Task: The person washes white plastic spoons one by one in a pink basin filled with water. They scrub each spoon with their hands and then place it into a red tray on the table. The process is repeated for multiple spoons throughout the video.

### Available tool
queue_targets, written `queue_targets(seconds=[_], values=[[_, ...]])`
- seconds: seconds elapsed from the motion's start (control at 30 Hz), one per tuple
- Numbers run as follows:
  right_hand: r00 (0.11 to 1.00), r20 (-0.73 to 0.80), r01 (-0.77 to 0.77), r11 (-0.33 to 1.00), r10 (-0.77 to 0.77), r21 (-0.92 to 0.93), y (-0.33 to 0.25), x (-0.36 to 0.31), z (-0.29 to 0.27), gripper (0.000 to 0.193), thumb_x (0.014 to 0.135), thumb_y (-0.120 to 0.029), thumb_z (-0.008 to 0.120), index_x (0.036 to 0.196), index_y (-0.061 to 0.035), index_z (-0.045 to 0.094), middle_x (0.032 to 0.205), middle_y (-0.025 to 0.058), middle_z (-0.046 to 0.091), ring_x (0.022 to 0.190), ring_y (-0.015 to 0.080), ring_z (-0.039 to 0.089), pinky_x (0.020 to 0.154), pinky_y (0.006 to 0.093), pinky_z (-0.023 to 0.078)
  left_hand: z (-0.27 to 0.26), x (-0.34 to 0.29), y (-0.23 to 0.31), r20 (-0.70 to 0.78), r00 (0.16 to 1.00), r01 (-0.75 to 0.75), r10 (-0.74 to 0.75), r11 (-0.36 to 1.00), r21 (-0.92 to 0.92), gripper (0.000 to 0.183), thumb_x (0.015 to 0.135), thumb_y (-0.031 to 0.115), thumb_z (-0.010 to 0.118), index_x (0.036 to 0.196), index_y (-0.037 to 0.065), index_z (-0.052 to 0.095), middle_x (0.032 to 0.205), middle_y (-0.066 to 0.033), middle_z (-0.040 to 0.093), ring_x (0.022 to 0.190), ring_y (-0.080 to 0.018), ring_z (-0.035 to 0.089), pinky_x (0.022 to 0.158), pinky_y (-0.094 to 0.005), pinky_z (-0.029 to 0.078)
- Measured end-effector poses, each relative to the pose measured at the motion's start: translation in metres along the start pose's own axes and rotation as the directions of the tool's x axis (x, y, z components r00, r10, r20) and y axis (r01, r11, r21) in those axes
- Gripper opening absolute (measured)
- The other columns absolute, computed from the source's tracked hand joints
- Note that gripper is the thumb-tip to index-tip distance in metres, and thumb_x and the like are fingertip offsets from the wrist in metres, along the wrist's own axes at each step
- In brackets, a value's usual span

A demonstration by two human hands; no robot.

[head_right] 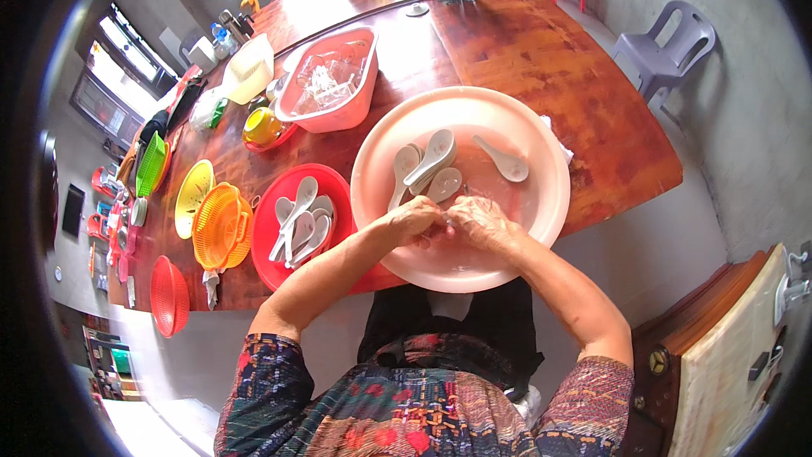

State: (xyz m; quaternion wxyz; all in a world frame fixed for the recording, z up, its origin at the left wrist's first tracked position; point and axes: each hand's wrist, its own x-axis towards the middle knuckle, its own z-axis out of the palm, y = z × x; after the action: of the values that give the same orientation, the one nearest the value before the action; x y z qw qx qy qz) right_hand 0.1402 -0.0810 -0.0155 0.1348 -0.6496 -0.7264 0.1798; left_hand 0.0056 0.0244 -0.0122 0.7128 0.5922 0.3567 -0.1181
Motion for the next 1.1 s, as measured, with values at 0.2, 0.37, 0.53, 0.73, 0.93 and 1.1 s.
queue_targets(seconds=[0.2,0.37,0.53,0.73,0.93,1.1], values=[[0.977,-0.117,-0.155,0.973,0.176,0.168,0.021,-0.016,-0.024,0.015,0.073,-0.012,0.054,0.082,-0.0027,0.061,0.083,0.0172,0.056,0.082,0.0319,0.056,0.077,0.0396,0.046,0.011,-0.014,-0.002,-0.155,0.968,-0.206,0.198,0.978,-0.041,0.015,0.077,0.009,0.043,0.063,0.007,0.048,0.054,0.0011,0.039,0.041,-0.0081,0.033,0.036,-0.0242,0.024],[0.93,-0.082,-0.366,0.875,0.359,-0.318,0.026,-0.025,-0.005,0.016,0.076,-0.003,0.049,0.084,0.0008,0.062,0.079,0.0212,0.056,0.083,0.0307,0.06,0.076,0.0402,0.05,0.021,-0.002,-0.012,-0.322,0.944,-0.181,0.065,0.921,-0.344,0.015,0.079,0.009,0.042,0.064,0.01,0.043,0.058,0.0008,0.04,0.041,-0.0086,0.029,0.038,-0.0262,0.024],[0.836,-0.419,-0.22,0.917,0.353,0.333,0.006,-0.006,-0.03,0.009,0.078,-0.007,0.055,0.085,-0.0027,0.058,0.09,0.0213,0.055,0.082,0.0349,0.057,0.07,0.0401,0.048,0.025,-0.008,-0.002,-0.248,0.968,-0.14,0.028,0.884,-0.445,0.012,0.081,0.005,0.04,0.07,0.011,0.041,0.057,0.0016,0.038,0.043,-0.0081,0.029,0.039,-0.0252,0.024],[0.729,-0.671,-0.3,0.944,0.134,-0.137,0.001,0.031,-0.01,0.009,0.076,-0.007,0.057,0.083,-0.0017,0.057,0.09,0.0145,0.051,0.082,0.0288,0.057,0.068,0.0368,0.05,0.027,-0.01,0.001,-0.131,0.981,-0.194,0.143,0.744,-0.64,0.014,0.082,0.003,0.038,0.072,0.012,0.042,0.058,0.003,0.035,0.045,-0.0056,0.027,0.041,-0.0213,0.022],[0.755,-0.637,-0.193,0.981,0.153,0.007,-0.024,0.037,-0.001,0.013,0.079,-0.012,0.056,0.082,0.0006,0.058,0.089,0.0157,0.05,0.084,0.0296,0.055,0.07,0.0382,0.048,0.025,-0.006,-0.005,-0.133,0.975,-0.217,0.18,0.617,-0.756,0.01,0.081,0.01,0.039,0.075,0.013,0.046,0.059,0.0038,0.036,0.046,-0.0058,0.028,0.04,-0.0205,0.022],[0.879,-0.434,-0.004,0.912,0.199,0.409,-0.027,0.018,-0.016,0.01,0.076,-0.009,0.058,0.075,0.0006,0.06,0.084,0.0155,0.05,0.078,0.0295,0.054,0.069,0.0382,0.044,0.022,-0.01,-0.001,-0.071,0.985,-0.15,0.159,0.564,-0.812,0.029,0.086,0.041,0.04,0.075,0.015,0.047,0.056,0.0047,0.036,0.044,-0.0074,0.028,0.04,-0.0211,0.022]])
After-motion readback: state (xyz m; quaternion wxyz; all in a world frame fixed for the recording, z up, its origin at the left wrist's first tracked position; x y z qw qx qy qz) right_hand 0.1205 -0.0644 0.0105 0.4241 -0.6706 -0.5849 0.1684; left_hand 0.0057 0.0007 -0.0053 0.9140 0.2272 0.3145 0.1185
